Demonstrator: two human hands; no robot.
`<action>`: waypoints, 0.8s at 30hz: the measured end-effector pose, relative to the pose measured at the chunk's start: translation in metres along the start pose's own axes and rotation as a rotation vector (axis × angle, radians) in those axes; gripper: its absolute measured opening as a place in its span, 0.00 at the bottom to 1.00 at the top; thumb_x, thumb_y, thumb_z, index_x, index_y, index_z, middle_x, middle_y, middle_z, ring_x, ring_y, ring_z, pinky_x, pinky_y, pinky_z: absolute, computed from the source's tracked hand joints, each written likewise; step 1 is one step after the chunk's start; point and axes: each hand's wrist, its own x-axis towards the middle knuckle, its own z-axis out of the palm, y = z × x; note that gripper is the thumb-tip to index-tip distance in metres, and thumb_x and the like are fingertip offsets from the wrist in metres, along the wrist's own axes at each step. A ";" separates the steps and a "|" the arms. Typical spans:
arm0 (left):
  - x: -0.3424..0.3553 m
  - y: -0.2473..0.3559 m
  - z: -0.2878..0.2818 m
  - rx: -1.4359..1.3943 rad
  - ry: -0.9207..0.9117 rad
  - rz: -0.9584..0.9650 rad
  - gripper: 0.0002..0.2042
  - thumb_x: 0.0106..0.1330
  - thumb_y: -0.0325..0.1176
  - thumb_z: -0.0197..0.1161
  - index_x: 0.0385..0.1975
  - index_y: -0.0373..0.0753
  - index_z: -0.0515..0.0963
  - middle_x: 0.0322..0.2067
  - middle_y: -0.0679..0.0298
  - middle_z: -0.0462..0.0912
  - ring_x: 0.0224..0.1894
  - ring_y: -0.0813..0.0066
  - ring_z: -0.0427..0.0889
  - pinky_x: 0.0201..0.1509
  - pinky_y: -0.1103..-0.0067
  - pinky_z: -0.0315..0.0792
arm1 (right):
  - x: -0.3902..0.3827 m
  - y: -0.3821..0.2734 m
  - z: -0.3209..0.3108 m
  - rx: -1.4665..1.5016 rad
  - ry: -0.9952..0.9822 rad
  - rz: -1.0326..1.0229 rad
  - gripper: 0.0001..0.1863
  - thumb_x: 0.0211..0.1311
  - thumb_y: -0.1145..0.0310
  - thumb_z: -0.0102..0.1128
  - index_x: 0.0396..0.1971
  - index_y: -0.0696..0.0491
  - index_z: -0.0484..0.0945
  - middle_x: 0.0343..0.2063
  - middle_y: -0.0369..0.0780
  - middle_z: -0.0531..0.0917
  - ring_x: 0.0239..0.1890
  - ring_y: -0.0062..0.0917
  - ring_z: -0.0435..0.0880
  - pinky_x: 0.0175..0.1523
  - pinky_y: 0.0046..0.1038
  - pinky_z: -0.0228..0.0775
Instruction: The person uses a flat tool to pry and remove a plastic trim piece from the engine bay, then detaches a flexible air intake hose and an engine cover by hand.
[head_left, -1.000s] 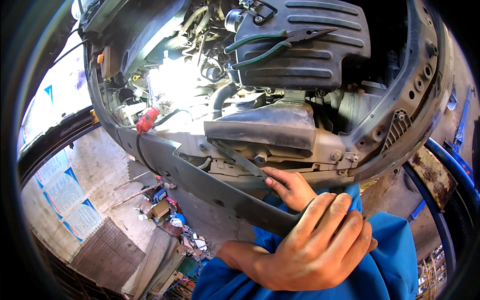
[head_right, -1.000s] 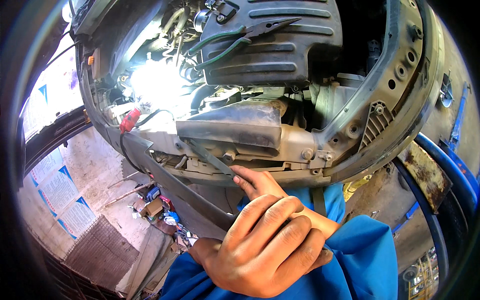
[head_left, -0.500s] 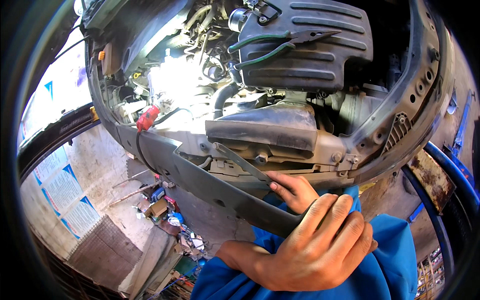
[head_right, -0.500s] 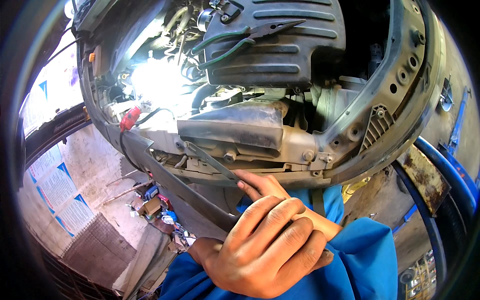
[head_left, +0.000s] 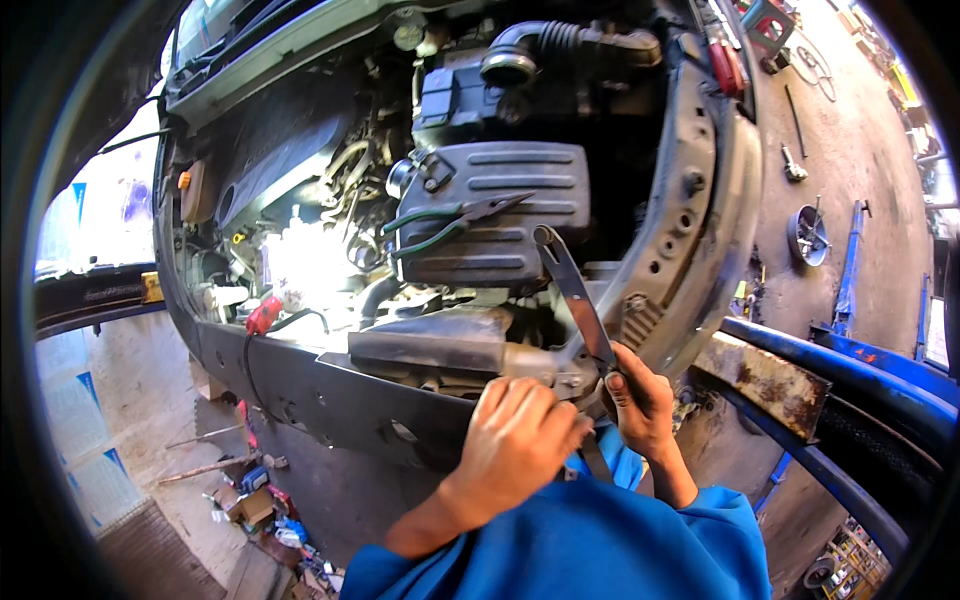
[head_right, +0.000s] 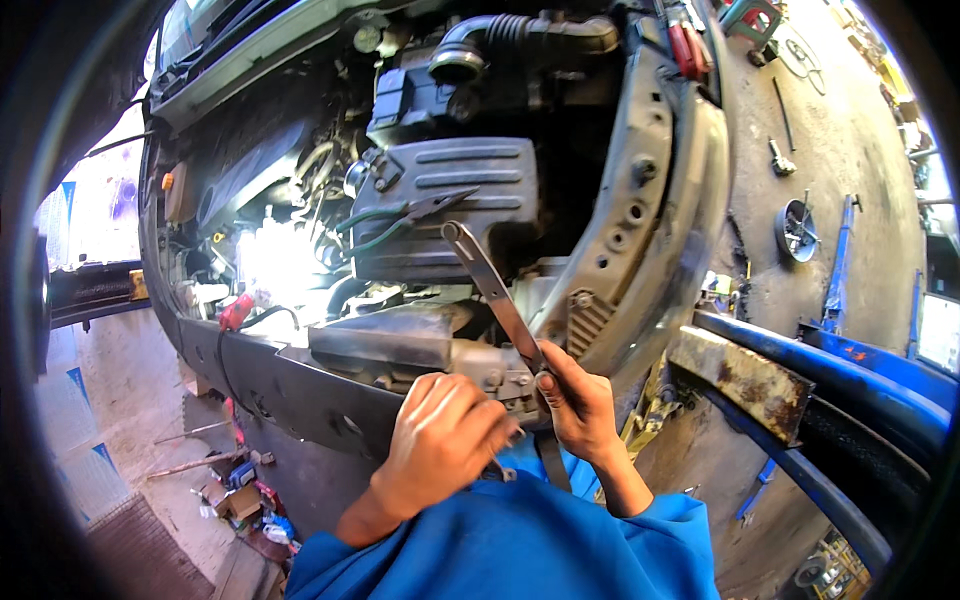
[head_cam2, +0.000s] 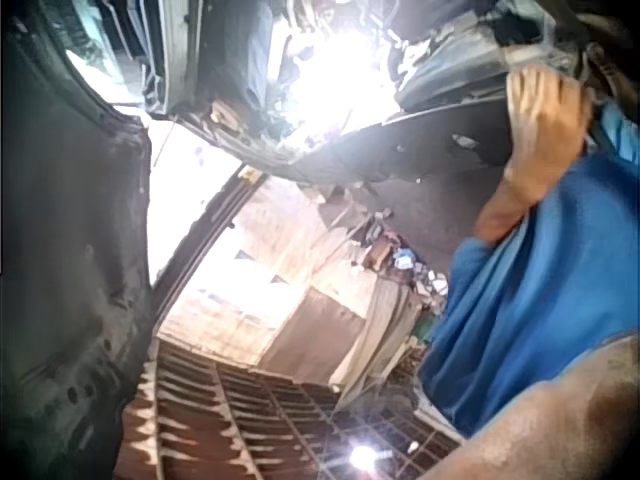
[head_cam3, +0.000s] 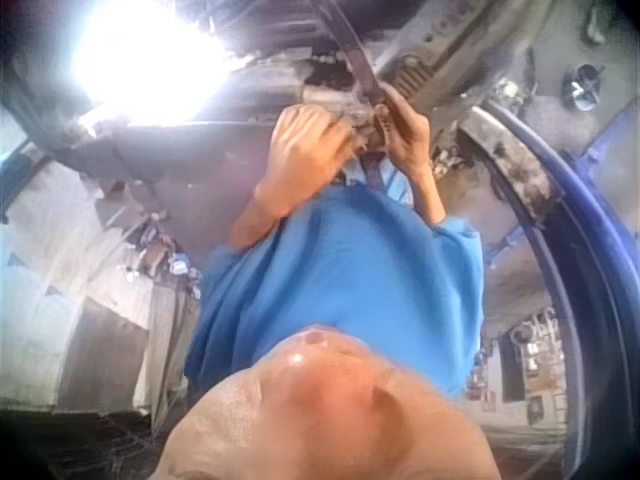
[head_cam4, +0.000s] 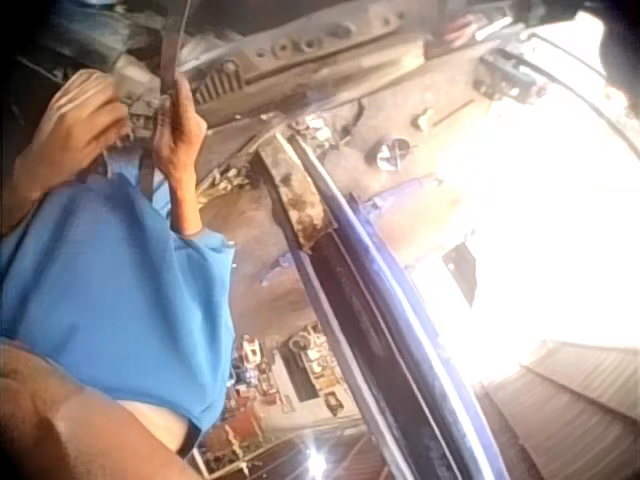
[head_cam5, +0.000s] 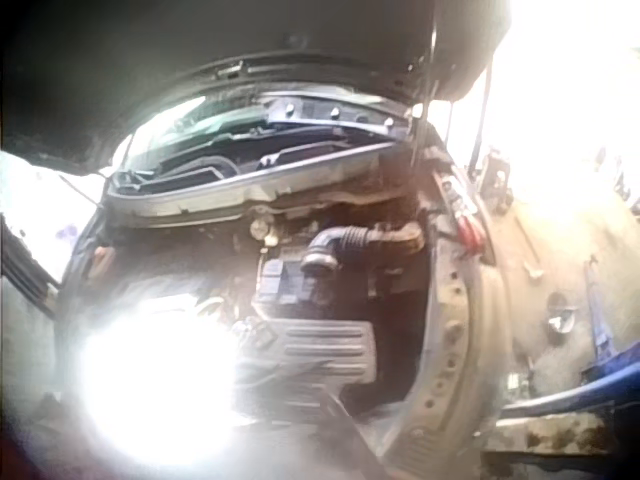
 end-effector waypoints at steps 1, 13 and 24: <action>0.001 -0.003 0.011 0.019 0.014 -0.009 0.08 0.55 0.34 0.70 0.26 0.38 0.79 0.25 0.62 0.74 0.33 0.62 0.76 0.41 0.68 0.69 | -0.001 -0.004 -0.012 -0.002 0.013 0.005 0.19 0.71 0.74 0.55 0.60 0.59 0.73 0.22 0.36 0.78 0.22 0.16 0.73 0.30 0.20 0.67; 0.102 0.012 0.007 -1.083 0.330 -0.354 0.24 0.70 0.36 0.64 0.62 0.36 0.67 0.41 0.65 0.74 0.39 0.80 0.75 0.47 0.82 0.72 | 0.012 -0.020 -0.101 -0.094 -0.118 -0.174 0.20 0.66 0.76 0.58 0.58 0.57 0.74 0.22 0.41 0.77 0.22 0.26 0.78 0.31 0.25 0.71; 0.186 0.008 -0.001 -0.606 0.472 -0.372 0.11 0.68 0.29 0.65 0.45 0.30 0.78 0.34 0.63 0.82 0.33 0.80 0.82 0.40 0.83 0.76 | 0.093 -0.047 -0.156 -0.138 -0.295 -0.200 0.21 0.66 0.75 0.60 0.59 0.53 0.73 0.27 0.49 0.81 0.26 0.37 0.83 0.34 0.28 0.74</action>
